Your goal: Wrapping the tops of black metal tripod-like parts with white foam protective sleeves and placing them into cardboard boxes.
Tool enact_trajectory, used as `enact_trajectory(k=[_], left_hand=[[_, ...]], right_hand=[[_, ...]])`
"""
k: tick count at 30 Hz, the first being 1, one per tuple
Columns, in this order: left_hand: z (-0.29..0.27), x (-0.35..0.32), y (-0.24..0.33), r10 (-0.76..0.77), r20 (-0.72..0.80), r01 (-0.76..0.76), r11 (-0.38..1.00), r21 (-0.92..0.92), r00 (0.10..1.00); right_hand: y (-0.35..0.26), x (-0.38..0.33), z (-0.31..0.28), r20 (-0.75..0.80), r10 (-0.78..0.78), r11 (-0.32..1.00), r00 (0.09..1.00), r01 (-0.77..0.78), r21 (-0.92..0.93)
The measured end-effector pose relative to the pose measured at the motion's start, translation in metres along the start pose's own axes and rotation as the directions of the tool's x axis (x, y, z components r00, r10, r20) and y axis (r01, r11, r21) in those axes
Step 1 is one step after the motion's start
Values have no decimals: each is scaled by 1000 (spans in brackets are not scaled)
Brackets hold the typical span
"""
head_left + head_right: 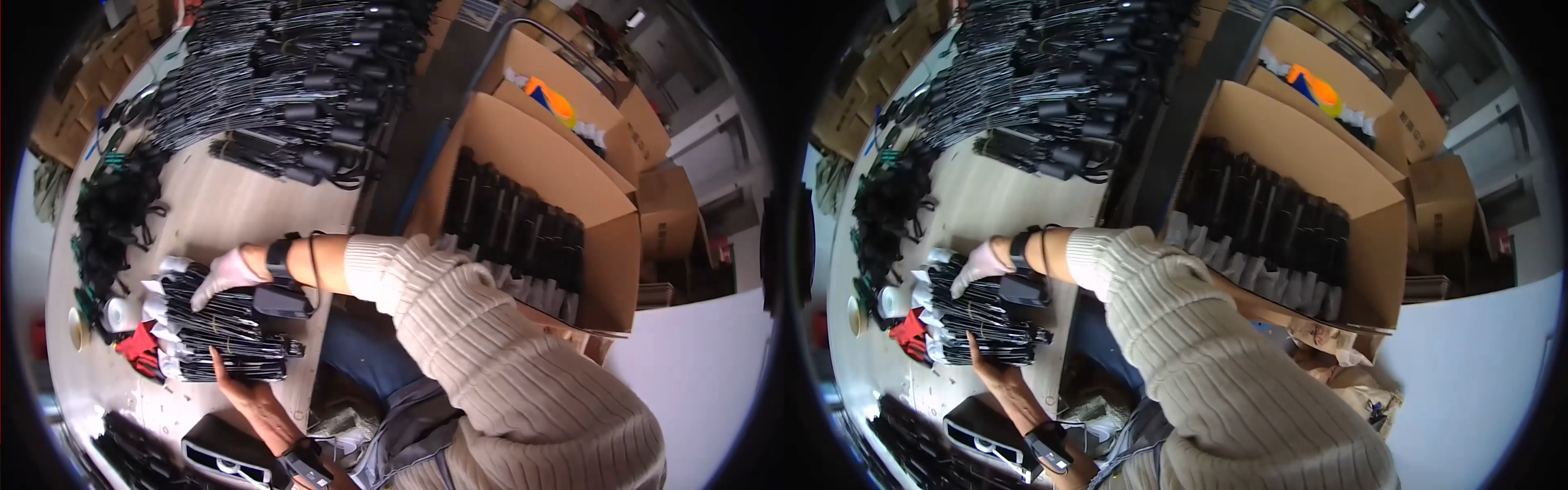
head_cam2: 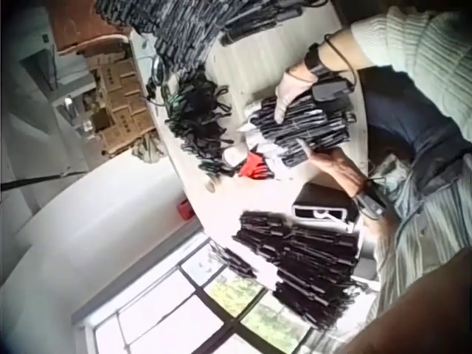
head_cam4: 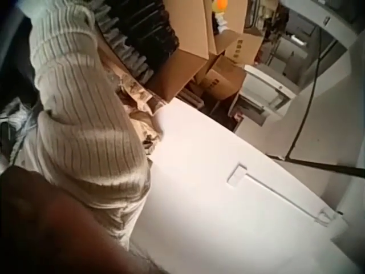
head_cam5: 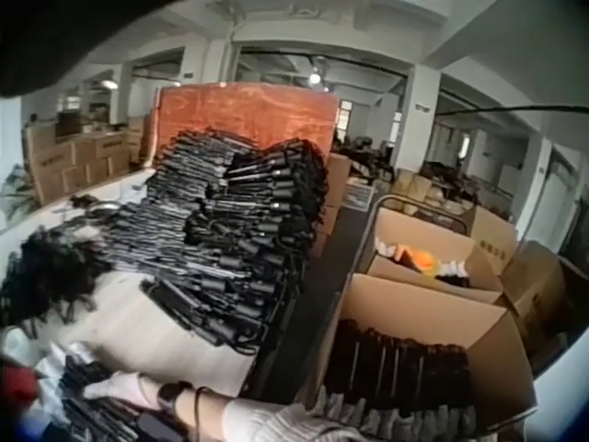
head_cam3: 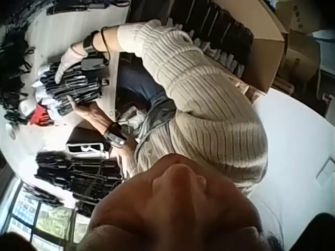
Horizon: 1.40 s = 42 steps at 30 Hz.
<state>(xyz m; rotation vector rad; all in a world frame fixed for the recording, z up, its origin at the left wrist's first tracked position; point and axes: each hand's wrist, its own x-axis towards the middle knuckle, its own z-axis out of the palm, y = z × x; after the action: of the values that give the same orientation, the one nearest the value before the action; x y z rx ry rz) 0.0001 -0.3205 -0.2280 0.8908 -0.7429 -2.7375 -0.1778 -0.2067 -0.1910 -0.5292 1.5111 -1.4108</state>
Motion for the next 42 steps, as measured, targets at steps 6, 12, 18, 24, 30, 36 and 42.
enact_trajectory(k=[6,12,18,24,30,36,42], left_hand=[[0,-11,-3,211,-66,-209,978,27,975],[76,-64,25,359,143,-380,908,176,922],[158,-108,17,49,495,-197,947,252,867],[229,-159,-82,-324,597,41,899,437,734],[254,-185,-172,-654,564,217,728,650,503],[281,-171,-228,-889,288,307,403,862,357],[286,-59,-278,-798,68,-51,46,998,599]], right_hand=[[15,-18,16,99,-189,964,977,204,-173],[-40,-81,32,-43,-132,859,990,136,494],[-92,-218,26,-378,-292,863,878,412,291],[-42,-384,10,-533,-565,823,630,478,-308],[15,-475,32,-760,19,679,649,550,487],[67,-502,20,-796,262,474,545,646,598],[173,-459,-45,-913,383,880,137,246,406]])
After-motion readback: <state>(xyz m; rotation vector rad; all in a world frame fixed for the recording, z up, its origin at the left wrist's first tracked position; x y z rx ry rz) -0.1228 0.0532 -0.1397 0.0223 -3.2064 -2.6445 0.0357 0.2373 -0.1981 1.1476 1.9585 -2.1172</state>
